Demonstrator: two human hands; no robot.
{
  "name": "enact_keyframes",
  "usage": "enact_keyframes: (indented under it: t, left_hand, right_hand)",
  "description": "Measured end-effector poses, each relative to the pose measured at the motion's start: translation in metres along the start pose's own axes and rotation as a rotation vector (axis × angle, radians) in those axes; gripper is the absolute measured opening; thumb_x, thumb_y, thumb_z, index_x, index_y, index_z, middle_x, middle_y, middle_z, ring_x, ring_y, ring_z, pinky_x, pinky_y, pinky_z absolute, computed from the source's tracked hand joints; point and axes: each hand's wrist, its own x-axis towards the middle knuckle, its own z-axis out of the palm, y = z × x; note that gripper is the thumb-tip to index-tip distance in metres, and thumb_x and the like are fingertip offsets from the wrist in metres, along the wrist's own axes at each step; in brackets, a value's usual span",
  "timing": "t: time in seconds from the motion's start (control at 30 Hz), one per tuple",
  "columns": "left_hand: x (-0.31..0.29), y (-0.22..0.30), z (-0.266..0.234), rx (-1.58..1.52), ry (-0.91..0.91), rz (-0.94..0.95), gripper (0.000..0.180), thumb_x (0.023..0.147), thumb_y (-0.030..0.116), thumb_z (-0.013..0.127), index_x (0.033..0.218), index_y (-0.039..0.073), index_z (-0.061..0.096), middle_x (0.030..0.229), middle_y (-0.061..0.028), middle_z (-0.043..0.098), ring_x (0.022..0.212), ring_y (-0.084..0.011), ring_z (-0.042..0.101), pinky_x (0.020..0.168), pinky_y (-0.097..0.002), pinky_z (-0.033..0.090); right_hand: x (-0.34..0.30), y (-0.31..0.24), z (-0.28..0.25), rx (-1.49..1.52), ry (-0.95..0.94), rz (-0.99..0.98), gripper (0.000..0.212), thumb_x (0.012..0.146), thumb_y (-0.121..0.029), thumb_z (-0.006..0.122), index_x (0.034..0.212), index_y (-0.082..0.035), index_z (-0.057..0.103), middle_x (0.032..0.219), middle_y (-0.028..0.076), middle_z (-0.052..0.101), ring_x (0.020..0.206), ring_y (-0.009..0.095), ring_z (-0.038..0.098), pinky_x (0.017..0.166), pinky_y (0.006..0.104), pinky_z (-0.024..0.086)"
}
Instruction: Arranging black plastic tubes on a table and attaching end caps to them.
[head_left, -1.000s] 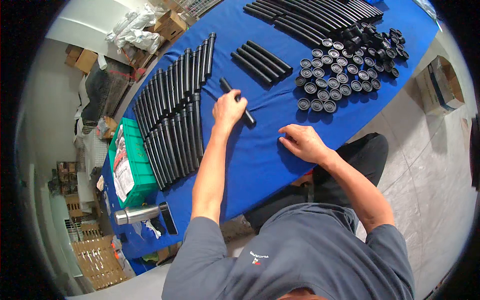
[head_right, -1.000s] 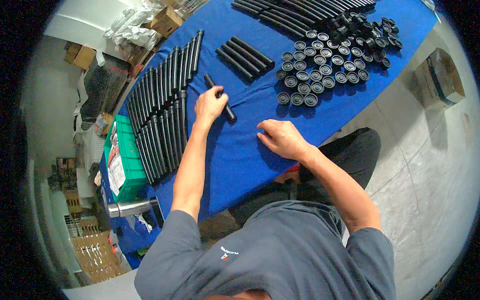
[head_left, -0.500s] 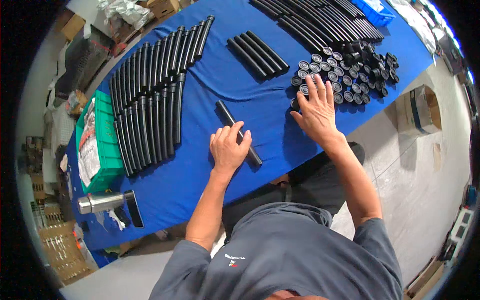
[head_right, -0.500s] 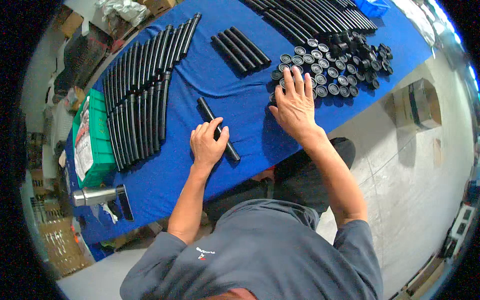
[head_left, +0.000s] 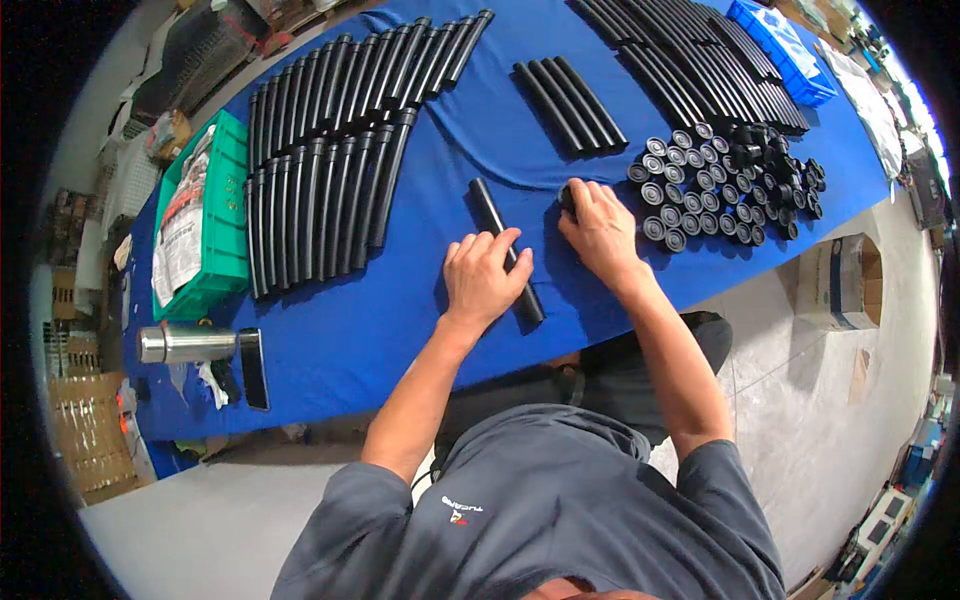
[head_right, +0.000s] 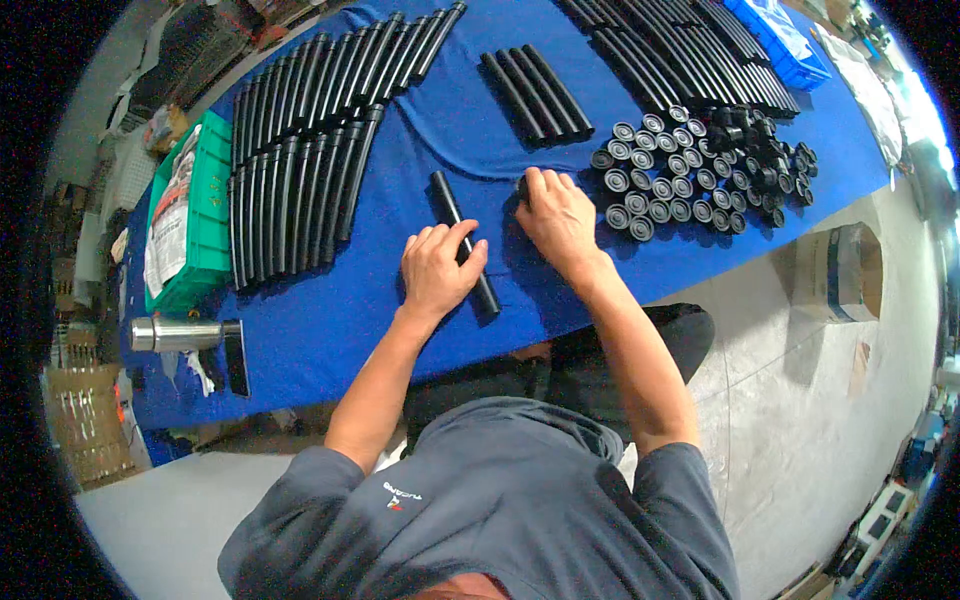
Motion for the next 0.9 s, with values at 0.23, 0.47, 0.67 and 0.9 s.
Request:
enact_keyframes:
  t: [0.23, 0.47, 0.67, 0.9]
  left_hand:
    - [-0.002, -0.003, 0.002, -0.008, 0.032, -0.001, 0.026, 0.079, 0.031, 0.072, 0.096, 0.01, 0.072, 0.076, -0.0079, 0.064, 0.073, -0.0274, 0.061, 0.067, -0.0413, 0.045]
    - [0.0, -0.007, 0.001, -0.265, 0.109, -0.11, 0.017, 0.085, 0.016, 0.072, 0.099, 0.006, 0.071, 0.075, -0.0071, 0.067, 0.064, -0.0176, 0.063, 0.061, -0.0319, 0.048]
    - [-0.016, 0.004, -0.019, -0.674, 0.059, -0.502, 0.026, 0.096, 0.021, 0.066, 0.115, 0.002, 0.065, 0.074, -0.0027, 0.066, 0.066, -0.0077, 0.061, 0.06, -0.025, 0.049]
    - [-0.018, 0.018, -0.048, 0.157, -0.143, 0.002, 0.034, 0.092, 0.025, 0.066, 0.117, 0.002, 0.062, 0.065, -0.0167, 0.066, 0.055, -0.0319, 0.067, 0.049, -0.0431, 0.051]
  right_hand:
    - [-0.016, -0.011, -0.008, 0.041, 0.078, 0.115, 0.063, 0.081, -0.01, 0.067, 0.137, 0.0, 0.042, 0.112, 0.02, 0.059, 0.103, 0.038, 0.06, 0.083, 0.0454, 0.053]
    - [-0.071, -0.031, -0.022, 0.655, -0.177, 0.15, 0.055, 0.085, 0.004, 0.061, 0.137, -0.007, 0.05, 0.1, 0.015, 0.064, 0.088, 0.035, 0.064, 0.075, 0.0417, 0.053]
    - [-0.065, -0.055, -0.035, 0.816, -0.291, 0.142, 0.076, 0.078, -0.004, 0.075, 0.147, -0.015, 0.044, 0.098, 0.006, 0.062, 0.077, 0.02, 0.062, 0.072, 0.0321, 0.051]
    - [-0.07, -0.053, -0.029, 1.134, -0.236, 0.404, 0.043, 0.085, -0.016, 0.075, 0.124, -0.001, 0.062, 0.098, 0.006, 0.067, 0.082, 0.011, 0.059, 0.073, 0.0258, 0.048]
